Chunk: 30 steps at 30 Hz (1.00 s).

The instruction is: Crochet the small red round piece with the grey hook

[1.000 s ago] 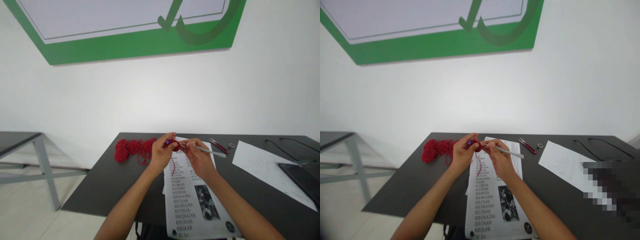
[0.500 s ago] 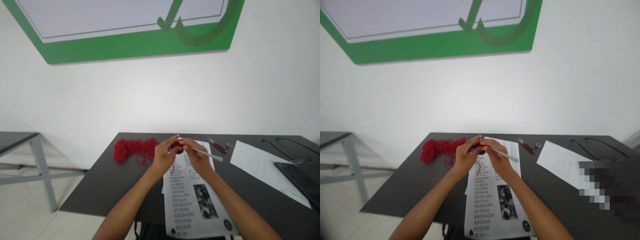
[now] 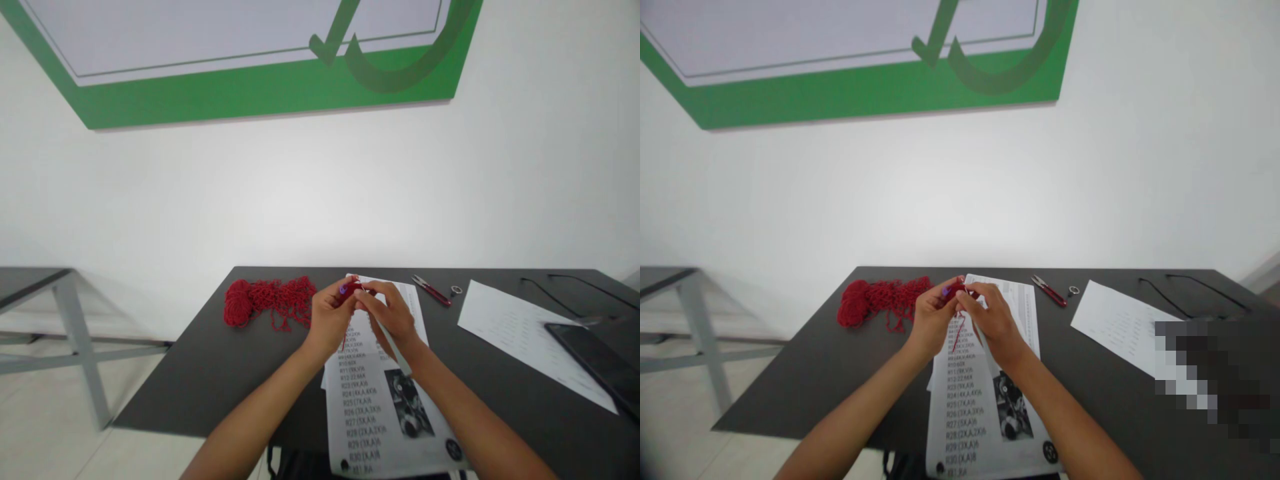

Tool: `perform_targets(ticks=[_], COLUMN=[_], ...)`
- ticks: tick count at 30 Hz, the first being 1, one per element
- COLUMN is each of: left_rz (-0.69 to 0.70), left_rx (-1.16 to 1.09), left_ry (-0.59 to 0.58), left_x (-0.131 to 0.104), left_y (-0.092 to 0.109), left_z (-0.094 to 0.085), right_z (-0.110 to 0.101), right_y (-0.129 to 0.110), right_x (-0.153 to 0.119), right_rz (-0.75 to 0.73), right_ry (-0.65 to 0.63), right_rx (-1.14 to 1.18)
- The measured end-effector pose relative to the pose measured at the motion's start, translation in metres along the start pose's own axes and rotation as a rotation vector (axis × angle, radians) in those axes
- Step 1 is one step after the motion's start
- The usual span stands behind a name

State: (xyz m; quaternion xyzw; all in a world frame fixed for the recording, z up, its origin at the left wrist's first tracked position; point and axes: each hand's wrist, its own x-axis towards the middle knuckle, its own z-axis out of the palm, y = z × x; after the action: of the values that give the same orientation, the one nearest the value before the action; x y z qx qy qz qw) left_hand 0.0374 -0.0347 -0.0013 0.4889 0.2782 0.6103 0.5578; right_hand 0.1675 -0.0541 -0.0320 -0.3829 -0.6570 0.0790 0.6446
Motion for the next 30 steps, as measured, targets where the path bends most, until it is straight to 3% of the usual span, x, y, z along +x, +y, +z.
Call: perform_targets(ticks=[5,11,16,22,30], left_rz=[-0.113,-0.091,-0.065,-0.014,-0.096], left_rx=[-0.232,-0.238,-0.206,-0.090,-0.169], left_ry=[0.004,-0.042,-0.053,-0.034,-0.123], left_x=[0.004,0.009,0.012,0.017,0.019], left_y=[0.001,0.007,0.010,0.014,0.018], left_z=[-0.004,-0.008,-0.011,-0.017,-0.021], right_z=[-0.001,-0.002,-0.009,-0.010,-0.009], right_y=[-0.013,-0.021,-0.016,-0.015,-0.018], right_x=[0.006,0.011,0.014,0.013,0.008], right_rz=[-0.085,-0.011,-0.034,0.061,0.203], right_ry=[0.013,0.009,-0.116,-0.143,-0.107], right_rx=[0.007,0.145,0.137,0.160,0.275])
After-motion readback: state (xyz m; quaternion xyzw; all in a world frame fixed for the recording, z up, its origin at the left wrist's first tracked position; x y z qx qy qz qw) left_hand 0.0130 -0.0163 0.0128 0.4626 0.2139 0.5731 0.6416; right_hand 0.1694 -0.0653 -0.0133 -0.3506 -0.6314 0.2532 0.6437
